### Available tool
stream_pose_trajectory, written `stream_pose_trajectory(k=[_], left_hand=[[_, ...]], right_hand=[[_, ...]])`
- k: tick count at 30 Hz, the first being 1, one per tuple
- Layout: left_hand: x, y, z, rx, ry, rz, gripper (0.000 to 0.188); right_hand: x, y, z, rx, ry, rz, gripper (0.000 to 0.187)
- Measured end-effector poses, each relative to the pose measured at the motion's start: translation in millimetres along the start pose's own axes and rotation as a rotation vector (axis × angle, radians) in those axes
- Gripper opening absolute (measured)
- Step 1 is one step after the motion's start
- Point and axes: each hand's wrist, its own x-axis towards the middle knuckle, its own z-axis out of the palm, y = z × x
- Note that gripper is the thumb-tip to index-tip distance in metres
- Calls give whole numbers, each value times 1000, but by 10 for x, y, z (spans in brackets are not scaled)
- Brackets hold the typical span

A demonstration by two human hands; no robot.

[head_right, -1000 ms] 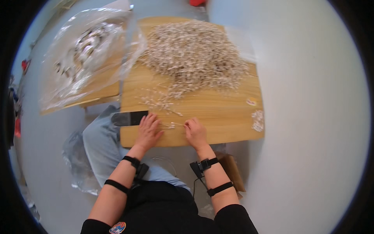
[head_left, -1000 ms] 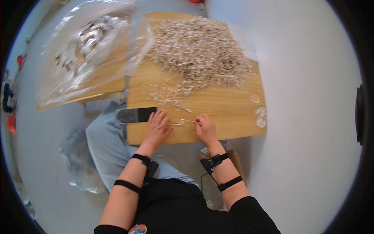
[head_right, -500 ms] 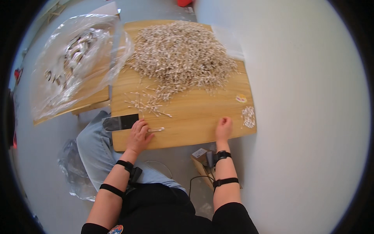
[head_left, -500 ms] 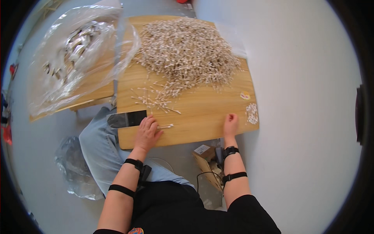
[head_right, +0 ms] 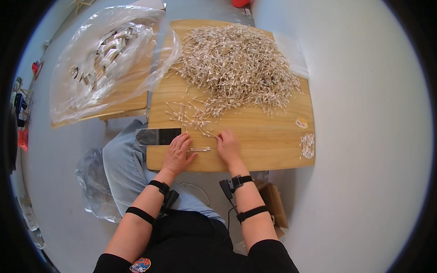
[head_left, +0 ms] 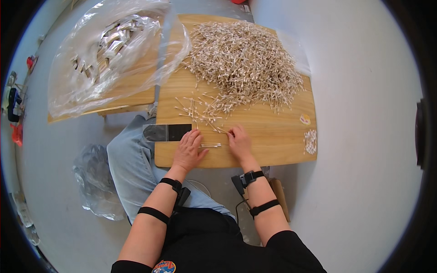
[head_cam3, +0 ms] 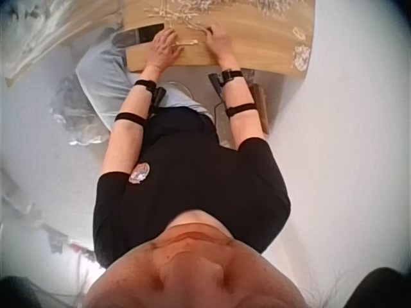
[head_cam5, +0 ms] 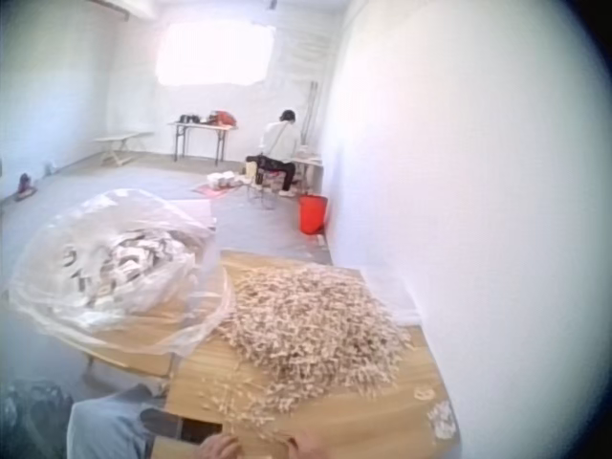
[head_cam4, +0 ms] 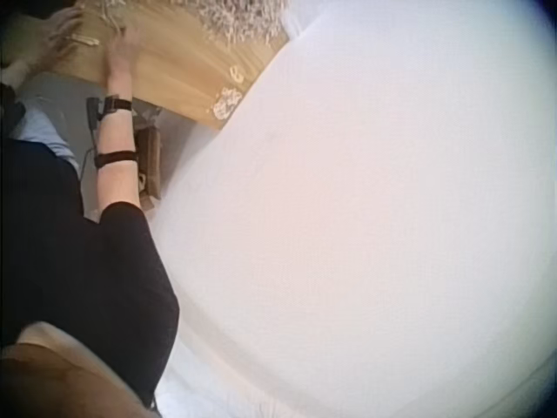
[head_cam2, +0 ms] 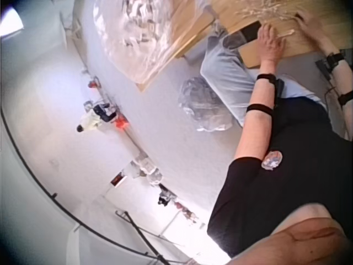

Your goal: Organize and align cotton swabs into a small tray or holder on a desk.

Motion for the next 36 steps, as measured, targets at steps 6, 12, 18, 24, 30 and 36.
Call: stream_pose_trajectory(k=[6, 12, 18, 24, 30, 36], left_hand=[[15, 15, -4, 5, 2, 27, 59], [6, -14, 14, 11, -10, 21, 62], [3, -6, 8, 17, -20, 19, 64], [21, 55, -32, 78, -77, 66, 57], [8, 36, -40, 45, -49, 76, 39], [24, 16, -33, 10, 11, 71, 26]], right_hand=[[-204, -98, -89, 2, -70, -58, 4], [-120, -285, 44, 140, -81, 47, 4], [-108, -242, 22, 74, -136, -24, 5], [-14, -409, 174, 74, -124, 88, 14], [259, -527, 323, -118, -244, 181, 20], [487, -401, 436, -68, -298, 281, 20]])
